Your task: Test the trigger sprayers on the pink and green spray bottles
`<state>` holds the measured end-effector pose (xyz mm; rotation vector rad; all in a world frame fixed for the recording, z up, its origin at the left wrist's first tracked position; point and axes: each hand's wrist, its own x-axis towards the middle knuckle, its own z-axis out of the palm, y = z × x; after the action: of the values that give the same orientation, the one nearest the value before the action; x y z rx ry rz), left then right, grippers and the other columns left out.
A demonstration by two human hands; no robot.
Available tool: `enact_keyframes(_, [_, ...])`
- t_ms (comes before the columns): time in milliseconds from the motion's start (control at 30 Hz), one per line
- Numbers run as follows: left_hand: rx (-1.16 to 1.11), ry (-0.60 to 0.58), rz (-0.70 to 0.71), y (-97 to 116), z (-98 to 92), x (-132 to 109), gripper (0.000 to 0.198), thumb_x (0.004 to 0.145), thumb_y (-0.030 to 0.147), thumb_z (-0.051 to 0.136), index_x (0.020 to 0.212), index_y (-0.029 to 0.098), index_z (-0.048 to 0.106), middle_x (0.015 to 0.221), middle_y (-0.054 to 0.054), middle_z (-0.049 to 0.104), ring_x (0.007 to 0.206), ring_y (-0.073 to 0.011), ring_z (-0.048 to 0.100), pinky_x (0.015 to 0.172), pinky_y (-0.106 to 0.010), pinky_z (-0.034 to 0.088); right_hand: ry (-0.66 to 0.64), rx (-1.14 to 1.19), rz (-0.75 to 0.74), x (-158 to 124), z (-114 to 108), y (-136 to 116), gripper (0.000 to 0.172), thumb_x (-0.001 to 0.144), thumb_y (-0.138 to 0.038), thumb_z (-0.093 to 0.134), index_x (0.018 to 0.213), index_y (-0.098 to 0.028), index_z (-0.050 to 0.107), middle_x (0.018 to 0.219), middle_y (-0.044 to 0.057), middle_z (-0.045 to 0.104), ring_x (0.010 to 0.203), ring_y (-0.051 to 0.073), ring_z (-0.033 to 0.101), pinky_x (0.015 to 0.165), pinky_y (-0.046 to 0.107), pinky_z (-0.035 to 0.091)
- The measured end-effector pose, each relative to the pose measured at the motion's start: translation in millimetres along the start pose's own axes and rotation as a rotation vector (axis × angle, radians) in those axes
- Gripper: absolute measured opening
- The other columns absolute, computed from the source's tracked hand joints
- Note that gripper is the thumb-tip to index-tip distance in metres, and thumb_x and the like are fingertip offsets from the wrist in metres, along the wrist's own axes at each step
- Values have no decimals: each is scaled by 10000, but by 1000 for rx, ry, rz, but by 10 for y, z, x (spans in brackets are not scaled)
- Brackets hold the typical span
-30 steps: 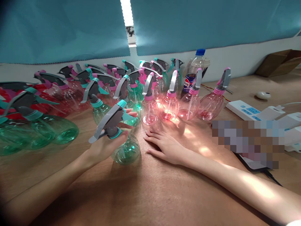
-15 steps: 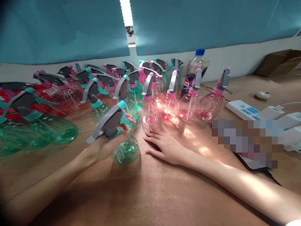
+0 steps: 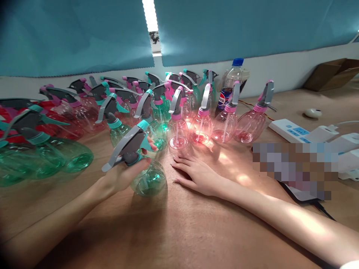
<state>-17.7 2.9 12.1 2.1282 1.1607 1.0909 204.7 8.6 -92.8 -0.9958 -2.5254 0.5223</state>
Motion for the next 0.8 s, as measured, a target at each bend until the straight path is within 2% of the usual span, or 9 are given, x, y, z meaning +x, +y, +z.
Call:
enact_keyframes(100, [-68, -43, -16, -20, 10, 5, 196, 723, 211, 560, 919, 214, 565, 707, 13, 563, 578, -152, 530, 657, -345, 550, -1, 0, -7, 2, -8, -5, 542, 976, -484, 506, 1414, -168, 541, 1493, 149, 489, 1420, 328, 400, 1143, 579, 359])
enact_keyframes(200, [-141, -73, -19, -42, 24, 5, 348, 736, 200, 576, 1083, 206, 599, 646, 51, 545, 533, -129, 516, 804, -377, 571, -7, -2, -9, 4, -15, -9, 549, 978, -484, 500, 1414, -151, 539, 1495, 157, 483, 1421, 331, 397, 1138, 585, 360])
enact_keyframes(333, [-167, -77, -12, -51, 34, 0, 477, 747, 211, 584, 1224, 203, 588, 695, 46, 596, 495, -111, 484, 907, -413, 556, -13, -9, -4, 4, -13, -14, 555, 980, -485, 494, 1407, -134, 545, 1495, 162, 482, 1423, 332, 393, 1141, 578, 360])
enact_keyframes(433, [-158, -67, -12, -45, 43, -1, 487, 749, 215, 583, 1236, 211, 588, 812, 16, 646, 476, -94, 430, 880, -404, 564, -8, -8, -5, 2, -10, -16, 548, 979, -484, 496, 1409, -147, 545, 1492, 157, 489, 1422, 329, 396, 1141, 577, 361])
enact_keyframes(633, [-147, -44, -35, -71, 66, -9, 473, 750, 240, 595, 1221, 212, 584, 830, -4, 653, 477, -99, 427, 711, -360, 566, -4, -7, 0, 1, -16, -15, 549, 973, -492, 507, 1406, -156, 548, 1483, 155, 504, 1420, 323, 402, 1142, 570, 363])
enact_keyframes(700, [-142, -33, -40, -82, 68, -12, 445, 743, 242, 596, 1187, 207, 586, 872, -14, 638, 485, -93, 415, 692, -353, 559, -4, -13, -1, 1, -17, -12, 552, 974, -497, 503, 1407, -157, 546, 1487, 151, 501, 1423, 317, 398, 1146, 562, 360])
enact_keyframes(800, [-133, -17, -51, -88, 70, -15, 411, 734, 238, 595, 1142, 192, 567, 823, 0, 588, 496, -94, 399, 713, -366, 558, -6, -17, -4, 1, -16, -11, 551, 981, -492, 489, 1409, -148, 542, 1488, 150, 500, 1421, 310, 403, 1148, 551, 362])
